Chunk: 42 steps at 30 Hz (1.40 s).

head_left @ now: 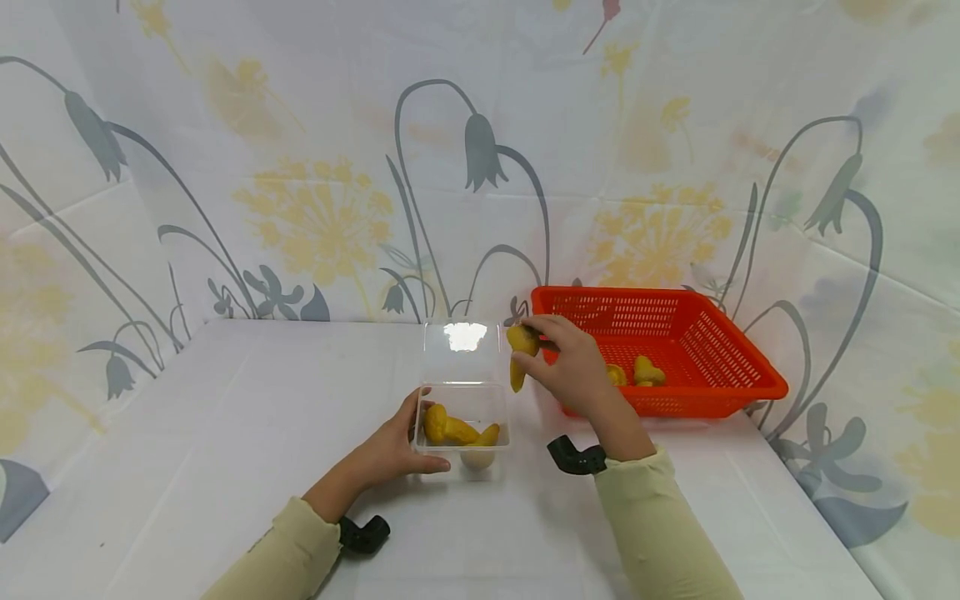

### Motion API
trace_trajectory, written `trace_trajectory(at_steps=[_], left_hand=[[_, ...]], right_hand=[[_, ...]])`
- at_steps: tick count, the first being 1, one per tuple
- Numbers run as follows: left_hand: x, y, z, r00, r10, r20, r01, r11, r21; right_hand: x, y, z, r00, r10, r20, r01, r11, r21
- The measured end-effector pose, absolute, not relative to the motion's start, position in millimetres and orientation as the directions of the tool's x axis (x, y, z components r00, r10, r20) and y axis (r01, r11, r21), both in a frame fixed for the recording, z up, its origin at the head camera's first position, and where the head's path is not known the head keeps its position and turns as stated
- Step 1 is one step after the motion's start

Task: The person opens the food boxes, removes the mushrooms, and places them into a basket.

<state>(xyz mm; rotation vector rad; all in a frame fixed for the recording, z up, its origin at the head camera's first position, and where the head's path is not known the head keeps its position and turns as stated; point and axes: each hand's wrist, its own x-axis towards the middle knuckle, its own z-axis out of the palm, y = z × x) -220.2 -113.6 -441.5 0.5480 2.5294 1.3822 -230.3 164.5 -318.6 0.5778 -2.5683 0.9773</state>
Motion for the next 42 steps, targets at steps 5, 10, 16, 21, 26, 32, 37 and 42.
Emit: trace_trajectory(at_steps=[5, 10, 16, 21, 26, 32, 37, 42], left_hand=[[-220, -113, -441, -0.911, 0.413, -0.002, 0.222, 0.494, 0.841], [-220, -113, -442, -0.912, 0.411, -0.005, 0.22, 0.497, 0.84], [-220, -112, -441, -0.911, 0.412, 0.003, 0.228, 0.497, 0.837], [-219, -112, -441, -0.911, 0.412, 0.007, 0.23, 0.494, 0.838], [-219, -112, -441, -0.911, 0.413, 0.005, 0.228, 0.494, 0.839], [-220, -113, -440, -0.91, 0.414, 0.002, 0.226, 0.493, 0.84], [-219, -113, -440, -0.91, 0.414, 0.002, 0.227, 0.496, 0.838], [-219, -112, -440, -0.911, 0.413, 0.0, 0.222, 0.49, 0.843]], right_hand=[[-234, 176, -317, -0.884, -0.206, 0.419, -0.43, 0.707, -0.562], [-235, 186, -314, -0.9, -0.166, 0.403, -0.388, 0.728, -0.565], [-239, 198, -314, -0.915, -0.124, 0.384, -0.347, 0.727, -0.593], [-243, 210, -315, -0.931, -0.099, 0.352, -0.314, 0.71, -0.631], [-244, 221, -314, -0.938, -0.068, 0.341, -0.282, 0.72, -0.633], [-243, 234, -313, -0.941, -0.034, 0.338, -0.259, 0.716, -0.649], [-242, 244, -311, -0.942, -0.015, 0.334, -0.243, 0.716, -0.654], [-241, 256, -311, -0.95, 0.017, 0.311, -0.205, 0.718, -0.665]])
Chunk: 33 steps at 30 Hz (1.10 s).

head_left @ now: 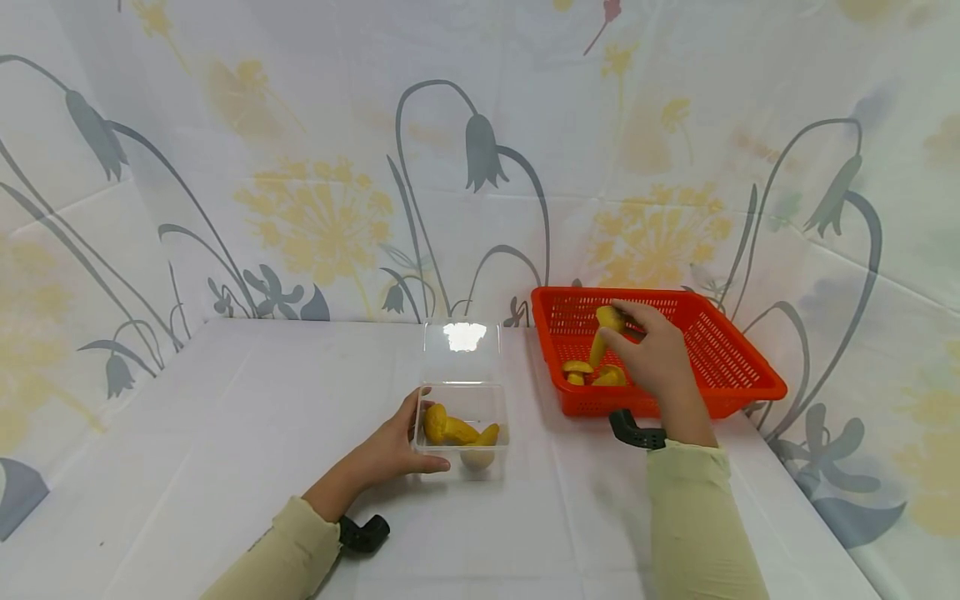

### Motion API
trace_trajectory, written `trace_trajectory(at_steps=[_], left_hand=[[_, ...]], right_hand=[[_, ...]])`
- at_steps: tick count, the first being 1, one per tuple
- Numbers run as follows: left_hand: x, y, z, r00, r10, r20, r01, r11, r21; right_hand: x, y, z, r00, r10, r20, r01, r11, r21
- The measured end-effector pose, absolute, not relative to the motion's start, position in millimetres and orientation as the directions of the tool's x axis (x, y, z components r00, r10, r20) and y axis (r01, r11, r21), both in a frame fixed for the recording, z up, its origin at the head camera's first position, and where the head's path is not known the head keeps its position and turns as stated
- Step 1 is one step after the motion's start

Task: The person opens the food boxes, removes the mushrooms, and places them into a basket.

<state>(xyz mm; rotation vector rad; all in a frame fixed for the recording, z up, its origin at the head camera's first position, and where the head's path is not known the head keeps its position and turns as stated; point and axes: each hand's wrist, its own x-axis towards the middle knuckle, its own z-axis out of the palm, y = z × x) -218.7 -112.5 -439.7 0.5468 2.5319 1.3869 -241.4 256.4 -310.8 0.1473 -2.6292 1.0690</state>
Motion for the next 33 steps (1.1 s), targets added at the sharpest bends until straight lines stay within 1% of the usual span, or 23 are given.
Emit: trace_trajectory(at_steps=[10, 22, 33], left_hand=[[-219, -112, -440, -0.913, 0.407, -0.008, 0.213, 0.494, 0.843], [-220, -112, -441, -0.914, 0.407, -0.01, 0.211, 0.495, 0.843], [-219, -112, -439, -0.916, 0.401, -0.022, 0.198, 0.5, 0.843]], right_hand=[[-241, 275, -312, -0.969, 0.046, 0.243, -0.135, 0.727, -0.674], [-243, 292, -320, -0.983, 0.049, 0.179, -0.073, 0.789, -0.611], [-242, 299, -319, -0.994, 0.045, 0.099, -0.02, 0.817, -0.576]])
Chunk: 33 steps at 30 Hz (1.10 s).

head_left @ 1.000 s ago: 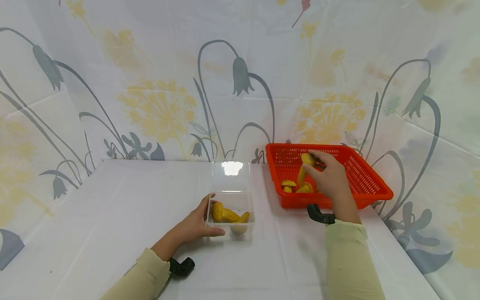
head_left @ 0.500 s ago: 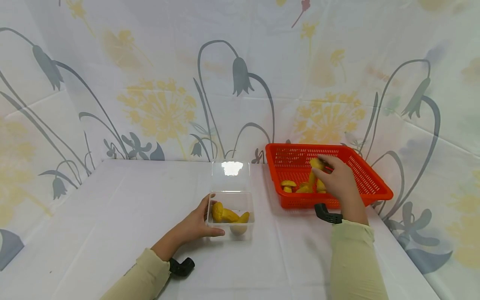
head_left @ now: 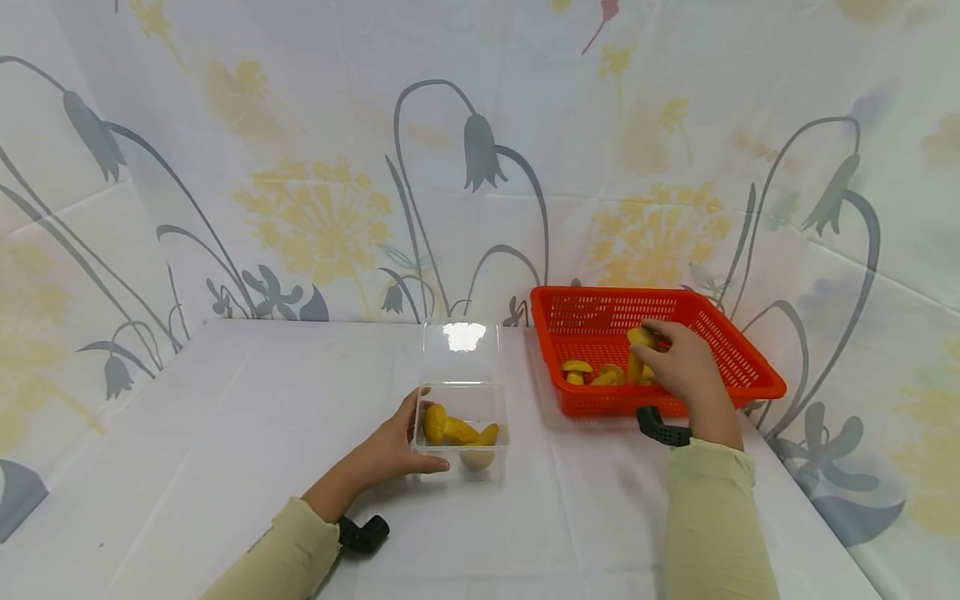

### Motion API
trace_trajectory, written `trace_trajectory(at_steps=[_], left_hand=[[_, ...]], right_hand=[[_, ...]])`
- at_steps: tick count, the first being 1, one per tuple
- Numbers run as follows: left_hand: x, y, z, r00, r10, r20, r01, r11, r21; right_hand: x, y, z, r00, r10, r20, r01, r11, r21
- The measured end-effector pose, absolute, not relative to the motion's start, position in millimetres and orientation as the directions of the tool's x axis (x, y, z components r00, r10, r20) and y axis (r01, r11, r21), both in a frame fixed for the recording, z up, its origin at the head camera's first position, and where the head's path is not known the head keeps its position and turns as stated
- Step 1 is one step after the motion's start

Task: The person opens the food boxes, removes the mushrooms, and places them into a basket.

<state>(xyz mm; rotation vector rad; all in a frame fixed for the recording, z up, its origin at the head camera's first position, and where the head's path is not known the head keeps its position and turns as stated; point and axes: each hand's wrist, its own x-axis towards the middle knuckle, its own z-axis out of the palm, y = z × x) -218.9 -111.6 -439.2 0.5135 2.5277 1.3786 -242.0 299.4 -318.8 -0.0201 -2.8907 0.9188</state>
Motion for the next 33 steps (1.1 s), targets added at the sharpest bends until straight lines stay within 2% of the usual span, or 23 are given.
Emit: trace_trajectory(at_steps=[11, 33], left_hand=[[-219, -112, -441, -0.916, 0.402, -0.021, 0.2, 0.5, 0.842], [-220, -112, -440, -0.916, 0.401, -0.018, 0.2, 0.495, 0.845]], right_hand=[[-246, 306, -325, -0.999, 0.038, 0.024, 0.018, 0.834, -0.551], [-251, 309, -335, -0.998, 0.039, -0.041, 0.054, 0.867, -0.496]])
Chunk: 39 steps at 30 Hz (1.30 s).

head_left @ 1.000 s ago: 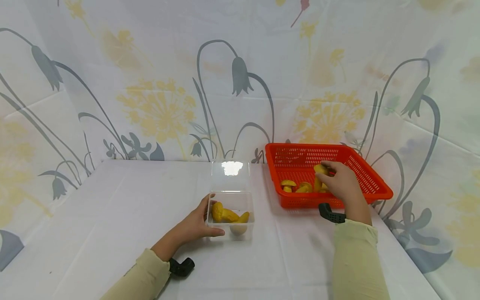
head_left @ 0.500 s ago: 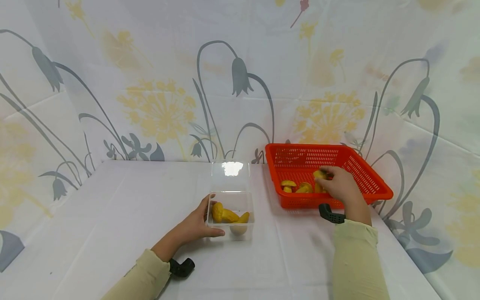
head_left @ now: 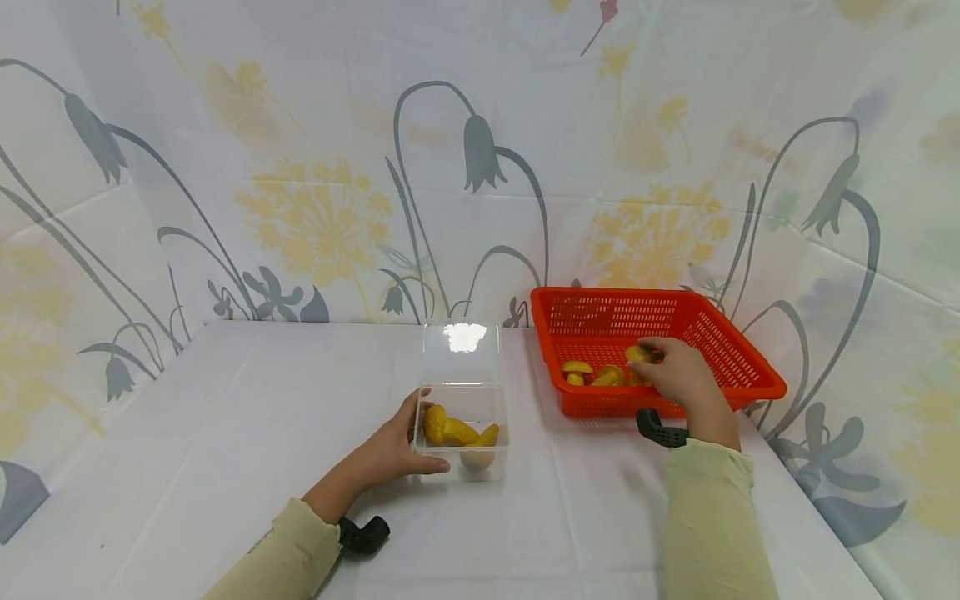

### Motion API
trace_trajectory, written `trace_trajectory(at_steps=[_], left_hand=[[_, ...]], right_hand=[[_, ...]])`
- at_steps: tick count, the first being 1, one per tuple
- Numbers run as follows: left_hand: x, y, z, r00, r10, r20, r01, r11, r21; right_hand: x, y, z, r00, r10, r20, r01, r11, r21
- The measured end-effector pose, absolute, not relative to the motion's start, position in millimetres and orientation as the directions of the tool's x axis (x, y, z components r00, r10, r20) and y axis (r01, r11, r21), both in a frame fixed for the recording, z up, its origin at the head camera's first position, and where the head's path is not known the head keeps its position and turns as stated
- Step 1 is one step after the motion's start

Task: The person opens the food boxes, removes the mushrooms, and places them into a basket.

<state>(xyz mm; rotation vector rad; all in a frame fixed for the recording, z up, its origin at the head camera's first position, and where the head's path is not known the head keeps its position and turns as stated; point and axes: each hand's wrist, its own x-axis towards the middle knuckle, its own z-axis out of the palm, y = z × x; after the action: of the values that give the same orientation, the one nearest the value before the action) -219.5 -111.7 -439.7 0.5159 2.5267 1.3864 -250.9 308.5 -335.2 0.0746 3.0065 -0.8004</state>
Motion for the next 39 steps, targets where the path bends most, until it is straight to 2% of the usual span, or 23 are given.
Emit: trace_trajectory(at_steps=[16, 32, 39], left_hand=[[-219, -112, -440, -0.918, 0.396, -0.016, 0.203, 0.504, 0.839], [-219, -112, -440, -0.916, 0.4, -0.011, 0.208, 0.499, 0.842], [-219, -112, -439, -0.915, 0.404, -0.012, 0.209, 0.498, 0.842]], right_hand=[[-252, 309, -336, -0.999, 0.024, -0.041, 0.04, 0.887, -0.459], [-252, 297, -330, -0.999, 0.01, -0.042, 0.03, 0.874, -0.486], [-251, 287, -327, -1.0, -0.023, -0.008, -0.017, 0.884, -0.467]])
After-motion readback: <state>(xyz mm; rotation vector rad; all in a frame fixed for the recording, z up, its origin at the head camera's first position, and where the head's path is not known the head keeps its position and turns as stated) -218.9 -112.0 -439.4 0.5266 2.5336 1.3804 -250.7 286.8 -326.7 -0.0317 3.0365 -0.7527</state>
